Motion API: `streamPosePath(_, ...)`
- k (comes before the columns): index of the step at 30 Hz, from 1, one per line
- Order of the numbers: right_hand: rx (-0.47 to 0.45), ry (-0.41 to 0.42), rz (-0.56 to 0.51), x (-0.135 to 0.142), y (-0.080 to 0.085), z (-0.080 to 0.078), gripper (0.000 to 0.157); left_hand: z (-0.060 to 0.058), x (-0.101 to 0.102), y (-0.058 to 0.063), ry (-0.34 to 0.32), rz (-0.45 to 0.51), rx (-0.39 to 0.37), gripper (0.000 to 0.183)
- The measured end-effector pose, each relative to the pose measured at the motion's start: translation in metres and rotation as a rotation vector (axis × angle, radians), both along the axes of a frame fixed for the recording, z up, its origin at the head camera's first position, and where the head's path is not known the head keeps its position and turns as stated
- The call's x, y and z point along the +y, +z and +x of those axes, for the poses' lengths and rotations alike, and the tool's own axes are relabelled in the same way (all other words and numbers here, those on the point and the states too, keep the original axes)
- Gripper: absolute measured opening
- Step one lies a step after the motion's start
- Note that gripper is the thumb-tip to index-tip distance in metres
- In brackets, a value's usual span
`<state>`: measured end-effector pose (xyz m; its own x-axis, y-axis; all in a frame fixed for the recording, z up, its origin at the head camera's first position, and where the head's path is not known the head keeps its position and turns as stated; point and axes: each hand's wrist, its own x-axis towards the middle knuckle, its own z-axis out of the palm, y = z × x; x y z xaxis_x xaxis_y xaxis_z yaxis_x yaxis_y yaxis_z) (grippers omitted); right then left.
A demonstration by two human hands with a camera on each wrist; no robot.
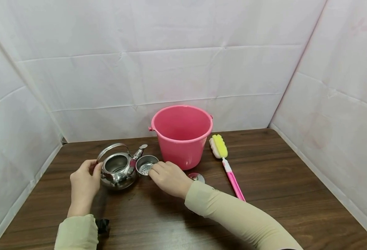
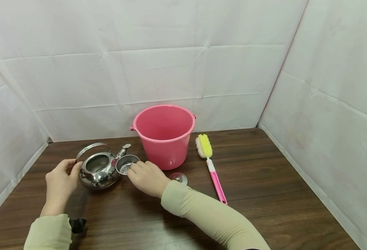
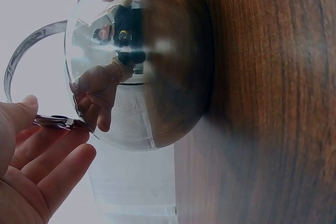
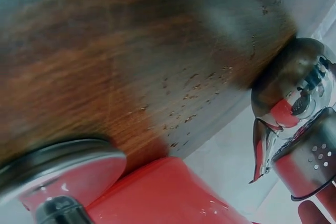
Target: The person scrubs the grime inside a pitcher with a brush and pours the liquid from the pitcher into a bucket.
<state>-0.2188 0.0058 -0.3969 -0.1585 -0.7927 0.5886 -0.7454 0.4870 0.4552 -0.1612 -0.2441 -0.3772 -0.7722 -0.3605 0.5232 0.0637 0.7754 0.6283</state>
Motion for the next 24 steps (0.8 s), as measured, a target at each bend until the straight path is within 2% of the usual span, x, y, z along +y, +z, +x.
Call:
streamPosePath(13,-0.054,0.000,0.029,0.007,-0.004,0.003,0.012,-0.001,-0.001,-0.001,0.011,-0.015,-0.009,0.021)
streamPosePath(24,-0.056,-0.004,0.046,0.011,-0.006,0.005,0.011,-0.001,0.000,-0.001,0.013,-0.016,0.002,0.020)
